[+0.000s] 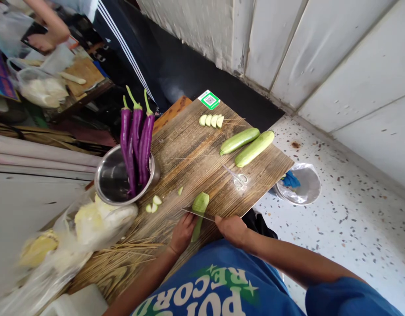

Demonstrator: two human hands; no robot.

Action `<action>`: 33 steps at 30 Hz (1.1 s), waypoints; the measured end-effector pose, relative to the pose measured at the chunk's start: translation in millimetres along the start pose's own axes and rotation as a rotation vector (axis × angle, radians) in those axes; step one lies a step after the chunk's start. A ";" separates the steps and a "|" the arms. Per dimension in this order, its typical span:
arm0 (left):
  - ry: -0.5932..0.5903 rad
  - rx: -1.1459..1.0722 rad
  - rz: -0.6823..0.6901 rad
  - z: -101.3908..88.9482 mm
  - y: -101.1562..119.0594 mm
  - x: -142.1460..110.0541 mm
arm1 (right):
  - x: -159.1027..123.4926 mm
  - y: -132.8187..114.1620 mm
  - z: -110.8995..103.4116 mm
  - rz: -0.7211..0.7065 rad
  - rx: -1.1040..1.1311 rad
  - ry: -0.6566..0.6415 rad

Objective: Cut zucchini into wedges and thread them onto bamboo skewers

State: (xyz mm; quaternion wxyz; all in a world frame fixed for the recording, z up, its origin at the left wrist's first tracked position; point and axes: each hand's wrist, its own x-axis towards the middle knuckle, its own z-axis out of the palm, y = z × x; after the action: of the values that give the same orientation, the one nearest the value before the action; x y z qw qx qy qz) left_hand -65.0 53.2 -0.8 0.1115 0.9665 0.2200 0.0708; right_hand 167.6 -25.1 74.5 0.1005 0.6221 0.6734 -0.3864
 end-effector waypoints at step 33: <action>-0.006 0.006 -0.076 -2.5 10.6 -7.3 | 0.5 -4.2 6.8 -0.030 -0.023 -0.014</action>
State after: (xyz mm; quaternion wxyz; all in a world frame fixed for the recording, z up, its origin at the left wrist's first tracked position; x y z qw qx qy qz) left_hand -67.7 41.1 3.7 0.1117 0.9580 0.2563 0.0631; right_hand 161.4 -28.8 71.3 0.1066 0.6080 0.6865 -0.3844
